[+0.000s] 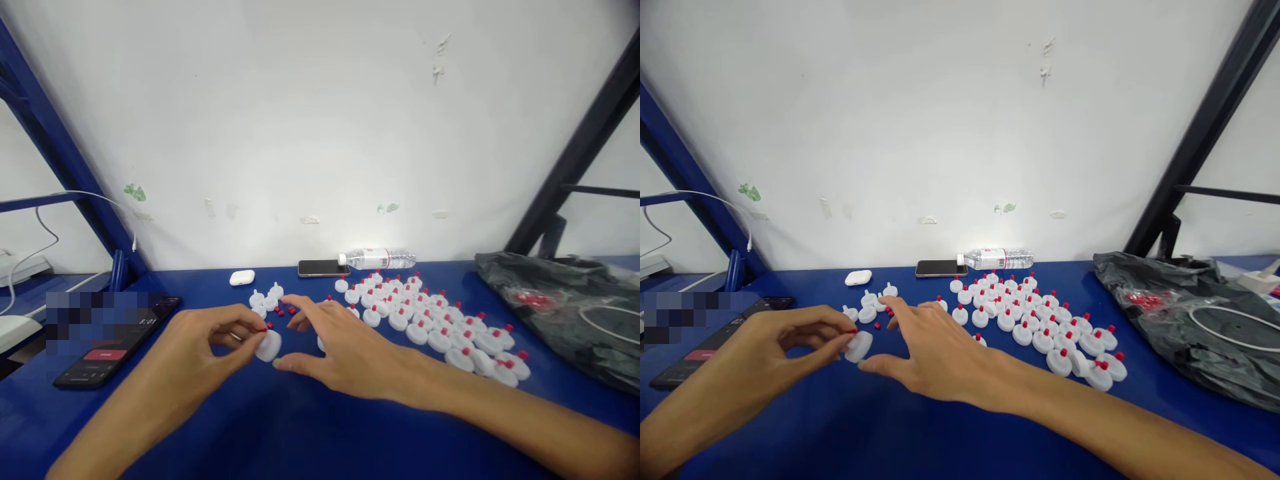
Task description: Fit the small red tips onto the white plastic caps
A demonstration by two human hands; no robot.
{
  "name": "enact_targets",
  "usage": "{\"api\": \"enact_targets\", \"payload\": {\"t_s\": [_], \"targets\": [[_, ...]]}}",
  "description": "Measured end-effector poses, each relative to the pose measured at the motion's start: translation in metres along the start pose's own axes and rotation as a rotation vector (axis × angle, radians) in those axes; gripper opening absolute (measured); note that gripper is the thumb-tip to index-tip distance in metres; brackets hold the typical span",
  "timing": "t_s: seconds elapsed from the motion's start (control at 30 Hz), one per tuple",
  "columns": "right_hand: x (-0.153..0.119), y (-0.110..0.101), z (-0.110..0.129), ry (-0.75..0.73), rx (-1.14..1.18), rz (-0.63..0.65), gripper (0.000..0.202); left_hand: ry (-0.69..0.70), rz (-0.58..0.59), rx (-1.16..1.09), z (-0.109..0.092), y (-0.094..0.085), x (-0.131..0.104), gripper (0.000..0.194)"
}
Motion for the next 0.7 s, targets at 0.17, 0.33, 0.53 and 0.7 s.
{"api": "enact_targets", "payload": {"t_s": [0.17,0.33,0.53,0.7], "targets": [[0.007,-0.01,0.017,-0.086,0.185,-0.002,0.015,0.117,-0.088,-0.122,-0.033,0.008,0.0,0.011],[0.01,-0.022,0.004,-0.03,0.125,-0.147,0.024,0.189,-0.268,0.021,-0.035,-0.011,-0.001,0.011],[0.011,-0.015,-0.002,-0.01,0.145,-0.142,0.024,0.233,-0.17,0.0,-0.035,0.004,0.003,0.016],[0.019,-0.008,-0.009,0.026,0.074,-0.107,0.034,0.237,-0.122,-0.027,-0.028,0.013,0.008,0.018]]}}
Point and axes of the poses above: each hand's wrist, its own x-axis towards the middle knuckle, its own y-axis out of the palm, z = x × y, the point moved 10 cm from there along x, towards the middle knuckle, and after that the axes turned 2 degrees about z, right-handed, at the moved point
